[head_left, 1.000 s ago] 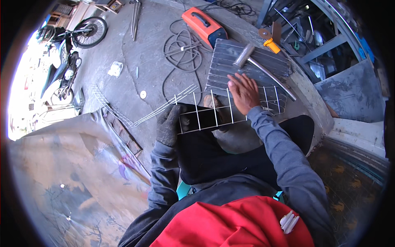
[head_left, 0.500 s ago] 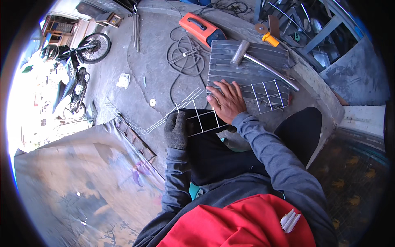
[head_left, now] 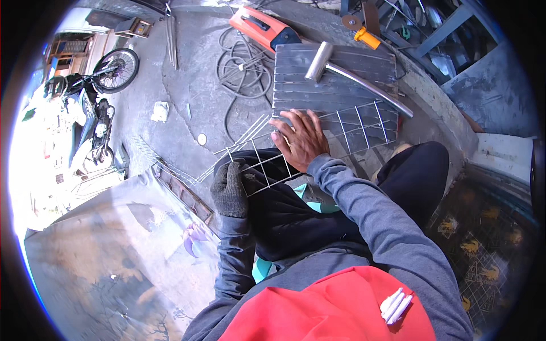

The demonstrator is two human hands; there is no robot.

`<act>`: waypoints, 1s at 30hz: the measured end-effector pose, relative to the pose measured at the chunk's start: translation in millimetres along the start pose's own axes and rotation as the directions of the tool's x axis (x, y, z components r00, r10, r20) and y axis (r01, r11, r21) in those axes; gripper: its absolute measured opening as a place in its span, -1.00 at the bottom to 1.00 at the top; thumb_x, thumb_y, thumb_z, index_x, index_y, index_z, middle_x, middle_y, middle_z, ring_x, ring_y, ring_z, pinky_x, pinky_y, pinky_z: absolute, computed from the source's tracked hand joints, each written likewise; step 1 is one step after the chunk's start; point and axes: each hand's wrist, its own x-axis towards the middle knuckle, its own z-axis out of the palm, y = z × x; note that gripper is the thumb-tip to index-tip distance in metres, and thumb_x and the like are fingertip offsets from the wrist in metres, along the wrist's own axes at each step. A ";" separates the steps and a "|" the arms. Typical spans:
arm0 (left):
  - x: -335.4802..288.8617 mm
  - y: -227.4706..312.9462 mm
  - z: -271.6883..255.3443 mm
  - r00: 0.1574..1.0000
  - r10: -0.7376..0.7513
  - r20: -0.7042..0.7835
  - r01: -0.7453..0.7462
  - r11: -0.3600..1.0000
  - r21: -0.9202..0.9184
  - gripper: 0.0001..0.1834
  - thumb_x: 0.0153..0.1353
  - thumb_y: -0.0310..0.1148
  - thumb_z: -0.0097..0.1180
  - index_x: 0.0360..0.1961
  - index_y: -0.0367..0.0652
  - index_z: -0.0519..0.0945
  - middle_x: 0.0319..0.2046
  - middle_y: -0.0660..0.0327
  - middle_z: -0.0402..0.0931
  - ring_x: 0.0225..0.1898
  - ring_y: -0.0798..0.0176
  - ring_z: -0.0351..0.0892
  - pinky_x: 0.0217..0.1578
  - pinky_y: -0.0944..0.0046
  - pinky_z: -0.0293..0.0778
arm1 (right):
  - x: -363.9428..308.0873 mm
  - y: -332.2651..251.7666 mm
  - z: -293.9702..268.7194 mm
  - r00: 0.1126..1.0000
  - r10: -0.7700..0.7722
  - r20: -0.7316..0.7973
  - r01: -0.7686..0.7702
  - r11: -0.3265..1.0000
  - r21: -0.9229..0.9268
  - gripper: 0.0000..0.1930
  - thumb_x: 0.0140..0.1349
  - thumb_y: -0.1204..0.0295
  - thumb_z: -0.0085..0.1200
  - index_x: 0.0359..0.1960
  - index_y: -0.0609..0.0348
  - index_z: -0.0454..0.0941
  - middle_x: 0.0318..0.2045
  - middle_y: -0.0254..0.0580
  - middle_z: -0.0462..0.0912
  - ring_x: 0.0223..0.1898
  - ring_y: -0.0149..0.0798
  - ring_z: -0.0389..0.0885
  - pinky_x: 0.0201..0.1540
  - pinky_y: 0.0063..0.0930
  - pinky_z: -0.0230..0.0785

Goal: Straightening and shaping a metal wire grid using a hammer on a metal block.

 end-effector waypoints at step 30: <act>64.5 36.1 -18.4 0.979 0.126 0.160 -0.105 0.985 -0.134 -0.69 0.41 -0.12 0.09 -0.10 -0.14 0.64 -0.62 0.29 0.50 -0.70 0.44 0.39 -0.68 0.41 0.28 | -115.3 107.8 -193.6 0.817 0.492 0.301 -0.379 0.063 0.923 -0.53 0.46 0.07 -0.07 0.17 0.17 0.48 -0.24 -0.05 0.68 -0.43 -0.43 0.66 -0.48 -0.64 0.44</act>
